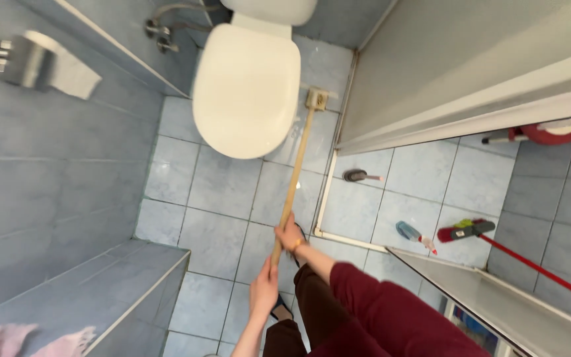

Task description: Cleaning the bathroom floor by sweeping with a broom and then mopping/wiping with a squeegee and water.

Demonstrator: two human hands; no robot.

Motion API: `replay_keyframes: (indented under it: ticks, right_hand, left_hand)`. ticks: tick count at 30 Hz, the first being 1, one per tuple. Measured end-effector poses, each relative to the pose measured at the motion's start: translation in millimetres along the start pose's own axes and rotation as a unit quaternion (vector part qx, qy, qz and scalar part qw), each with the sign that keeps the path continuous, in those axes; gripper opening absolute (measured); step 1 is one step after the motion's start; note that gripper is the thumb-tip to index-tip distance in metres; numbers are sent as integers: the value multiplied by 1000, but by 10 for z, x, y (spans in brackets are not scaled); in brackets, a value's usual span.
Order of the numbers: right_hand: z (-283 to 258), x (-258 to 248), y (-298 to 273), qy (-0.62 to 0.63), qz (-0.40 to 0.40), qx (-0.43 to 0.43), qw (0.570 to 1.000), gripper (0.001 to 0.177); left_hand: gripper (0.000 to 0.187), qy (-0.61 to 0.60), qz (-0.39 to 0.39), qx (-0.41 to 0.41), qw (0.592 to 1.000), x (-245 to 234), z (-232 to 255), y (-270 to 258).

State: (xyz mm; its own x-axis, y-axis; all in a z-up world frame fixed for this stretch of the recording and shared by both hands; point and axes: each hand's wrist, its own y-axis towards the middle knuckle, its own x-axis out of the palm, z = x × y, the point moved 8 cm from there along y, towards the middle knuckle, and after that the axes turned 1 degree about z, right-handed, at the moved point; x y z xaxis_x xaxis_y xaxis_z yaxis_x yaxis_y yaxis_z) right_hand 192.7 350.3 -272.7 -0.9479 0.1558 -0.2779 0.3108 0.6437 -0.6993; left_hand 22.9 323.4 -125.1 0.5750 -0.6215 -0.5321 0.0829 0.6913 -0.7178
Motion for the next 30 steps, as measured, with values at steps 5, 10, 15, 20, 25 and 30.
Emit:
replay_keyframes:
  ticks: [5, 10, 15, 20, 25, 30]
  right_hand:
    - [903, 971, -867, -65, -54, -46, 995, 89]
    - [1494, 1808, -1877, -15, -129, 38, 991, 78]
    - [1729, 2510, -2505, -139, -198, -26, 970, 80]
    - [1537, 2898, -3046, -175, -271, 95, 942, 80]
    - [904, 3057, -2717, -155, -265, 57, 950, 83]
    - [470, 3086, -1413, -227, -198, -46, 952, 78]
  left_hand:
    - [48, -3, 8, -11, 1000, 47, -1472, -789]
    - [50, -26, 52, 0, 998, -143, -2149, -1019]
    - [50, -50, 92, -24, 994, -382, -2757, -1280]
    - [51, -75, 100, -69, 990, -273, -3387, -1645]
    - [51, -91, 100, -98, 986, -301, -3570, -1492]
    - [51, -104, 97, -132, 981, -355, -3501, -981]
